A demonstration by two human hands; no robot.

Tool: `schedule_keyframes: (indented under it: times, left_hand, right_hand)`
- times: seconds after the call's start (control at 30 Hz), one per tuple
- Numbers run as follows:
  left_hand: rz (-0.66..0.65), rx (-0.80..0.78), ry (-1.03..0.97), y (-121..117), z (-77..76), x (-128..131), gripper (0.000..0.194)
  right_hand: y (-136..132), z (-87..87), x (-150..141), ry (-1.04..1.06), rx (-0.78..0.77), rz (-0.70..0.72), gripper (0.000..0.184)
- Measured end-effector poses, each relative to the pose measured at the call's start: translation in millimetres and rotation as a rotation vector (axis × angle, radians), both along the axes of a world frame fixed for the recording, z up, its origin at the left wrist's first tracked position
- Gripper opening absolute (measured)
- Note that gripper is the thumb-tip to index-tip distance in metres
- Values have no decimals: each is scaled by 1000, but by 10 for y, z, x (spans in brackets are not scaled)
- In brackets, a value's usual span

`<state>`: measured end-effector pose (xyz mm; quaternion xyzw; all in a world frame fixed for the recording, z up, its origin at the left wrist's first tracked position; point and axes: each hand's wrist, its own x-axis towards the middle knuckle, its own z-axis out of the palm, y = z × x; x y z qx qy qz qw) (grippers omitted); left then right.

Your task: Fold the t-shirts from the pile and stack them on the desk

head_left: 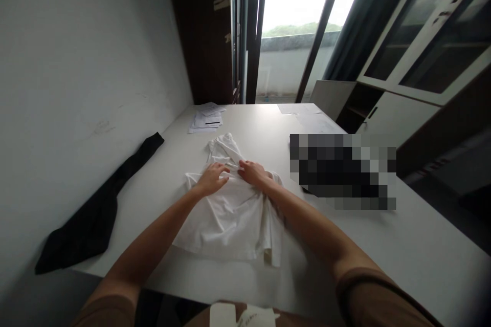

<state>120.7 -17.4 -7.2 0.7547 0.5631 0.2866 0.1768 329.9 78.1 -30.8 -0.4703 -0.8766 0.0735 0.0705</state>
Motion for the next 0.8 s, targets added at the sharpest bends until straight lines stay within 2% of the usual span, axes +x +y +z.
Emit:
schedule_keyframes:
  times: [0.07, 0.13, 0.27, 0.37, 0.5, 0.63, 0.73, 0.8]
  left_hand:
    - [116, 95, 243, 188, -111, -11, 46]
    - [244, 52, 363, 367, -224, -40, 58]
    - [429, -141, 349, 665, -369, -224, 35]
    - [523, -190, 310, 779, -369, -484, 36]
    - [737, -226, 245, 787, -281, -993, 46]
    - [970, -248, 167, 697, -214, -1531, 52]
    - [1086, -251, 117, 620, -222, -1814, 51]
    - [1106, -235, 98, 594, -241, -1927, 48]
  right_hand:
    - [-22, 11, -9, -29, -36, 51, 30]
    - [-37, 6, 4, -38, -54, 93, 29]
    - [31, -55, 85, 92, -48, 28, 29]
    - [197, -106, 177, 325, -57, -143, 34]
    - [495, -137, 376, 739, -196, -455, 43]
    - [742, -163, 681, 1074, -380, -742, 38]
    - [859, -195, 903, 1138, -413, -803, 32]
    - [909, -218, 999, 1050, -401, -776, 30]
